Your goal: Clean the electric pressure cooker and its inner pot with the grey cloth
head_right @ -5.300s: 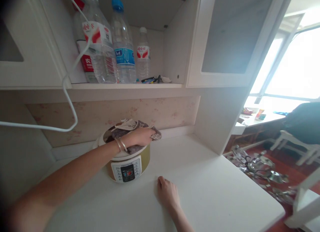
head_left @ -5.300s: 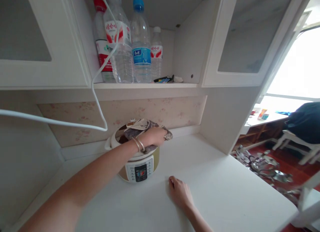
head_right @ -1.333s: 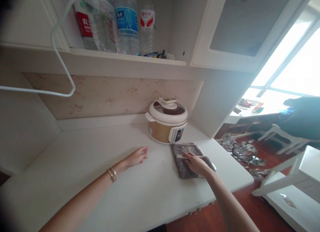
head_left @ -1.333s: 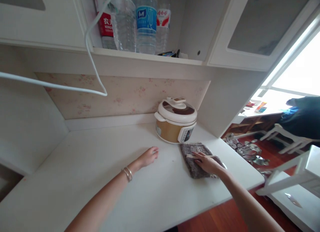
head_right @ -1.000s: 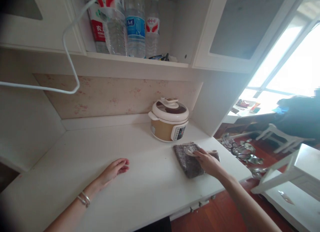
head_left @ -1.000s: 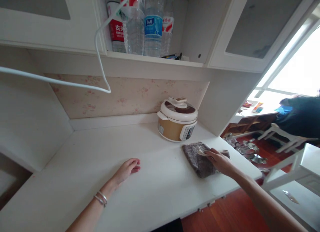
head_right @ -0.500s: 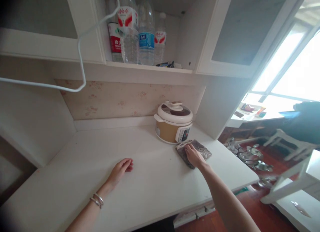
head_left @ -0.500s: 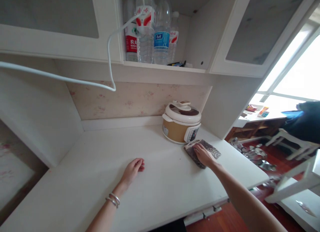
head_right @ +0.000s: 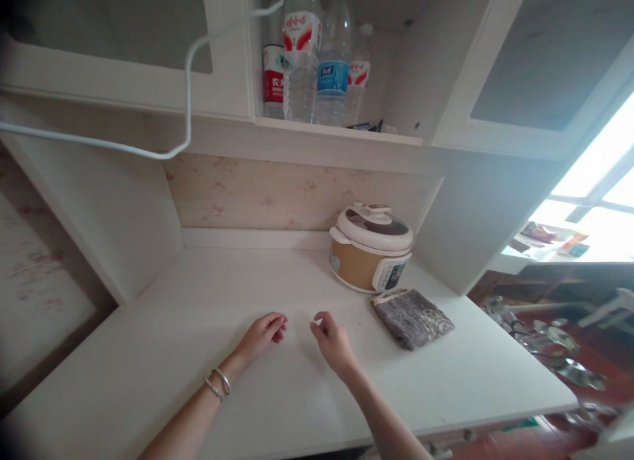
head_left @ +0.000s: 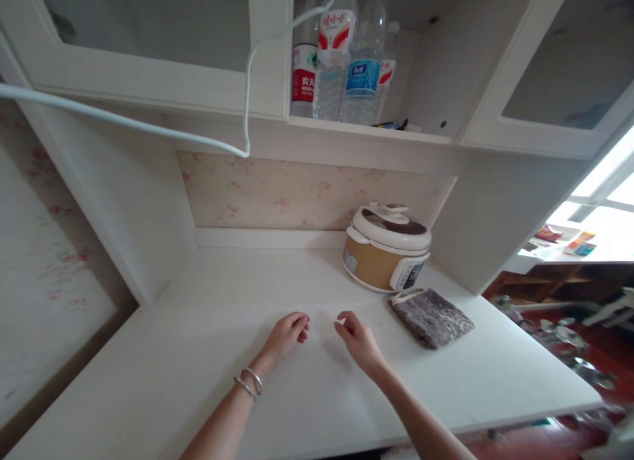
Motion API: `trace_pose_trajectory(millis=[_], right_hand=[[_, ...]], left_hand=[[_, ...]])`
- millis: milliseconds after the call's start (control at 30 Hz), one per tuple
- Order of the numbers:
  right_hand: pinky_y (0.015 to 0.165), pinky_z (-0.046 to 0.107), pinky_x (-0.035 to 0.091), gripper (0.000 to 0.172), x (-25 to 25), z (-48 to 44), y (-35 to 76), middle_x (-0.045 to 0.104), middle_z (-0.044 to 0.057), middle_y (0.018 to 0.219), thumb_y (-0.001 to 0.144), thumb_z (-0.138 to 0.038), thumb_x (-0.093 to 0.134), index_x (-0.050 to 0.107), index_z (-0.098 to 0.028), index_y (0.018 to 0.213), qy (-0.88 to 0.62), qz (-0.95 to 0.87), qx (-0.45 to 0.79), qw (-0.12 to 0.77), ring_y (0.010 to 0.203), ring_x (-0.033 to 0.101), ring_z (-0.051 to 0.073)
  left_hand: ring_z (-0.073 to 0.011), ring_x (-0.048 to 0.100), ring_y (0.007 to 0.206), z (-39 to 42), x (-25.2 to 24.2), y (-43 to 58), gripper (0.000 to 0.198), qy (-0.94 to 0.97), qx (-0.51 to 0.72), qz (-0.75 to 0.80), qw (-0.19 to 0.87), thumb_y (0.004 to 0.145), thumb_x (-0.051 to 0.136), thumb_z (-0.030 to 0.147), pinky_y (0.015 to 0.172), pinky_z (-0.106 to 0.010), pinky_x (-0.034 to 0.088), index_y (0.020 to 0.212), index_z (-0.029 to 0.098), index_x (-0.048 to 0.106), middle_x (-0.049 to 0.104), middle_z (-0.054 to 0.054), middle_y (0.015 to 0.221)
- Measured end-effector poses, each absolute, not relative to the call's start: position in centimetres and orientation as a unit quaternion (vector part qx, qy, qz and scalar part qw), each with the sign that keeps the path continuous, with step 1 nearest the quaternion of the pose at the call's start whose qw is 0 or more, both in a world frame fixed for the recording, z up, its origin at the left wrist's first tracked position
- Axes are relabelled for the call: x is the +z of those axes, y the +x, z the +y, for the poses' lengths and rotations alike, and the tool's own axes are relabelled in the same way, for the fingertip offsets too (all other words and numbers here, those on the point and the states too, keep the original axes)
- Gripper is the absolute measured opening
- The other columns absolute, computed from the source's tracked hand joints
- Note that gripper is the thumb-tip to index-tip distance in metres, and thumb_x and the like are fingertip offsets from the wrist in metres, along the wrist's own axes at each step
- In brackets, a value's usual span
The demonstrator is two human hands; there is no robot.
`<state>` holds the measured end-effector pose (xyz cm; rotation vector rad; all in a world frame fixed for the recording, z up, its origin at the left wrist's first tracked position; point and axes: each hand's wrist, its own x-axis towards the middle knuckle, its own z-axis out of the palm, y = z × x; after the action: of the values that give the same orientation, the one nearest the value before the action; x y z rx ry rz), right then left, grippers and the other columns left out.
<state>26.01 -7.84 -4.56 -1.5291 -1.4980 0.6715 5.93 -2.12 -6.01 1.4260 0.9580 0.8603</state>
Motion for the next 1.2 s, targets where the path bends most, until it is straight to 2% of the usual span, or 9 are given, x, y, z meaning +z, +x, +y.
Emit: trace_pose_trajectory(millis=[100, 233, 300, 400, 500, 800, 1200], right_hand=[[0.05, 0.022, 0.033, 0.028, -5.7, -5.4, 19.3, 0.049, -0.005, 0.058, 0.083, -0.051, 0.051, 0.053, -0.024, 0.083, -0.558, -0.524, 0.382, 0.518, 0.054, 0.043, 0.012], [0.058, 0.025, 0.037, 0.036, -6.6, -3.9, 15.1, 0.056, -0.001, 0.065, 0.085, -0.054, 0.048, 0.054, -0.022, 0.069, -0.552, -0.537, 0.36, 0.527, 0.062, 0.047, 0.014], [0.058, 0.025, 0.036, 0.038, -6.9, -3.8, 15.3, 0.055, -0.001, 0.063, 0.084, -0.054, 0.05, 0.056, -0.021, 0.068, -0.543, -0.538, 0.37, 0.528, 0.062, 0.046, 0.014], [0.053, 0.023, 0.036, 0.04, -6.9, -3.8, 16.5, 0.049, -0.002, 0.058, 0.082, -0.055, 0.052, 0.053, -0.019, 0.065, -0.509, -0.484, 0.451, 0.551, 0.058, 0.044, 0.012], [0.049, 0.022, 0.035, 0.04, -6.8, -3.7, 17.0, 0.045, -0.004, 0.056, 0.081, -0.055, 0.055, 0.051, -0.018, 0.066, -0.479, -0.438, 0.5, 0.573, 0.053, 0.043, 0.01], [0.047, 0.021, 0.033, 0.038, -6.9, -4.0, 16.8, 0.044, -0.005, 0.053, 0.079, -0.052, 0.059, 0.05, -0.018, 0.065, -0.461, -0.438, 0.509, 0.58, 0.05, 0.041, 0.009], [0.048, 0.022, 0.032, 0.038, -6.9, -4.0, 16.9, 0.046, -0.005, 0.052, 0.081, -0.051, 0.059, 0.05, -0.018, 0.063, -0.472, -0.456, 0.491, 0.573, 0.05, 0.042, 0.009]], left_hand=[[-0.0178, 0.059, 0.069, -1.8, -6.2, 5.7, 0.031, 0.615, 0.386, 0.406, 0.555, 0.083, 0.047, 0.044, 0.064, -0.029, 0.046, 0.085, 0.018, 0.063, 0.064, -0.006, 0.078], [-0.0204, 0.059, 0.081, -1.4, -6.3, 5.3, 0.022, 0.63, 0.418, 0.438, 0.485, 0.082, 0.046, 0.034, 0.075, -0.03, 0.044, 0.081, 0.021, 0.065, 0.066, -0.006, 0.082], [-0.0197, 0.058, 0.078, -1.4, -6.2, 5.4, 0.024, 0.638, 0.405, 0.442, 0.483, 0.083, 0.044, 0.034, 0.071, -0.029, 0.043, 0.082, 0.021, 0.064, 0.066, -0.005, 0.081], [-0.0165, 0.054, 0.067, -1.5, -5.9, 5.8, 0.03, 0.654, 0.374, 0.431, 0.498, 0.087, 0.041, 0.039, 0.06, -0.027, 0.04, 0.085, 0.018, 0.063, 0.062, -0.003, 0.074], [-0.014, 0.049, 0.062, -1.7, -5.8, 6.0, 0.032, 0.657, 0.368, 0.426, 0.502, 0.087, 0.04, 0.04, 0.058, -0.025, 0.038, 0.086, 0.016, 0.062, 0.059, -0.002, 0.072], [-0.0121, 0.046, 0.057, -2.0, -5.5, 5.9, 0.03, 0.648, 0.371, 0.421, 0.516, 0.087, 0.041, 0.039, 0.054, -0.024, 0.036, 0.081, 0.016, 0.059, 0.052, 0.001, 0.064], [-0.0121, 0.047, 0.057, -2.1, -5.5, 5.9, 0.029, 0.65, 0.368, 0.423, 0.513, 0.087, 0.041, 0.038, 0.053, -0.023, 0.036, 0.08, 0.016, 0.058, 0.052, 0.001, 0.062]])
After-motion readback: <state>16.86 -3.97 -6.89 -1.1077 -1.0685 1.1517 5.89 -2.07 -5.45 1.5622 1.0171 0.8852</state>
